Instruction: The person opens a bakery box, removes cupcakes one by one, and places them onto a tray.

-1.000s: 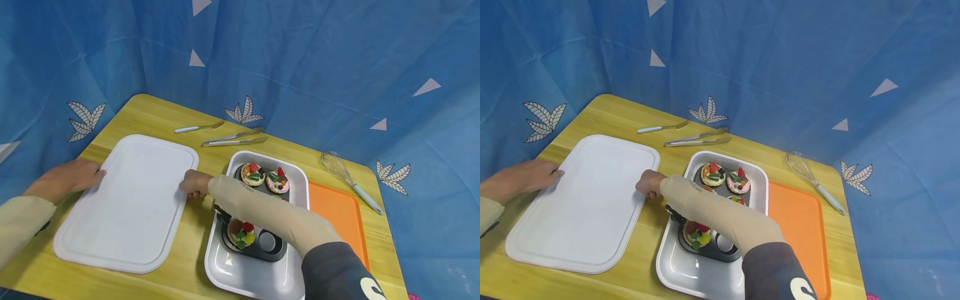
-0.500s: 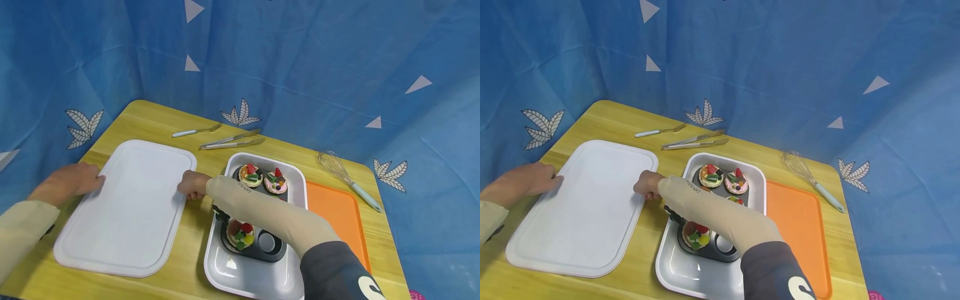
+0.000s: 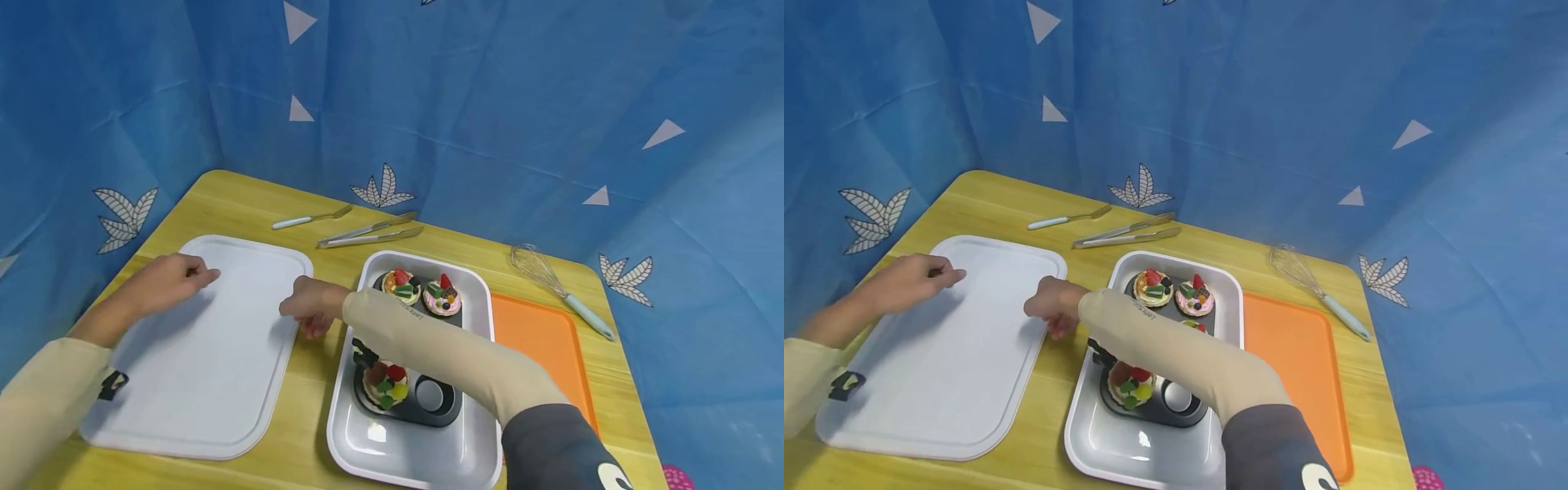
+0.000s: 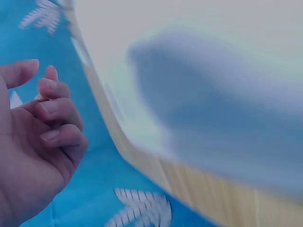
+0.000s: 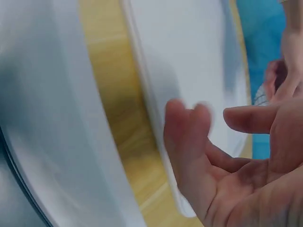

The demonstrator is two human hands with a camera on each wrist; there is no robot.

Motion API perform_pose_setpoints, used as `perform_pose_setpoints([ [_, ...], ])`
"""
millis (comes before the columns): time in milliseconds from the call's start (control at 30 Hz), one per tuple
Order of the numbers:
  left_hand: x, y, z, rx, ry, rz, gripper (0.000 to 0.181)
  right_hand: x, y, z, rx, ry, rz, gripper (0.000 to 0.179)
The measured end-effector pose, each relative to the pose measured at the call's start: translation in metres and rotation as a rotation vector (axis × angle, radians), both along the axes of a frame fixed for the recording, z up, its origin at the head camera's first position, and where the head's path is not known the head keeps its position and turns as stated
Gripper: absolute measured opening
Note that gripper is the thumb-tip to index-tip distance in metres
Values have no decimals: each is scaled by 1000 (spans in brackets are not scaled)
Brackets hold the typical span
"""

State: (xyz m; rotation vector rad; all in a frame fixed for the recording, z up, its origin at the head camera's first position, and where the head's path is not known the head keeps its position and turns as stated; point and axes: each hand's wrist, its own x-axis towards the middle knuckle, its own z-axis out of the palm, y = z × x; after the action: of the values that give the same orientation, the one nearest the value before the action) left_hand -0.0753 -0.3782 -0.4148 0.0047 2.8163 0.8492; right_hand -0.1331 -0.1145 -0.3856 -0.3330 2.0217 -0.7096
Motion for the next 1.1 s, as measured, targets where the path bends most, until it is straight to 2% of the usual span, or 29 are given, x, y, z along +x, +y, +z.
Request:
perform_pose_setpoints([
  [100, -3, 23, 1, 78, 16, 9, 44, 5, 5, 7, -26, 80, 37, 30],
  [300, 2, 64, -2, 237, 53, -33, 39, 15, 28, 23, -117, 242, 112, 39],
  [500, 1, 106, -3, 416, 49, -30, 39, 12, 76, 45, -217, 294, 79, 28],
  [733, -6, 148, -11, 599, -20, -34, 39, 9, 136, 66, -310, 413, 24, 25],
  [933, -4, 182, -25, 617, -42, -27, 37, 20, 184, 67, -276, 574, -52, 23],
  [1000, -2, 193, -29, 610, -44, -20, 36, 24, 201, 63, -252, 631, -77, 21],
  [1100, -1, 206, -34, 604, -43, -7, 37, 33, 223, 53, -221, 665, -113, 21],
])
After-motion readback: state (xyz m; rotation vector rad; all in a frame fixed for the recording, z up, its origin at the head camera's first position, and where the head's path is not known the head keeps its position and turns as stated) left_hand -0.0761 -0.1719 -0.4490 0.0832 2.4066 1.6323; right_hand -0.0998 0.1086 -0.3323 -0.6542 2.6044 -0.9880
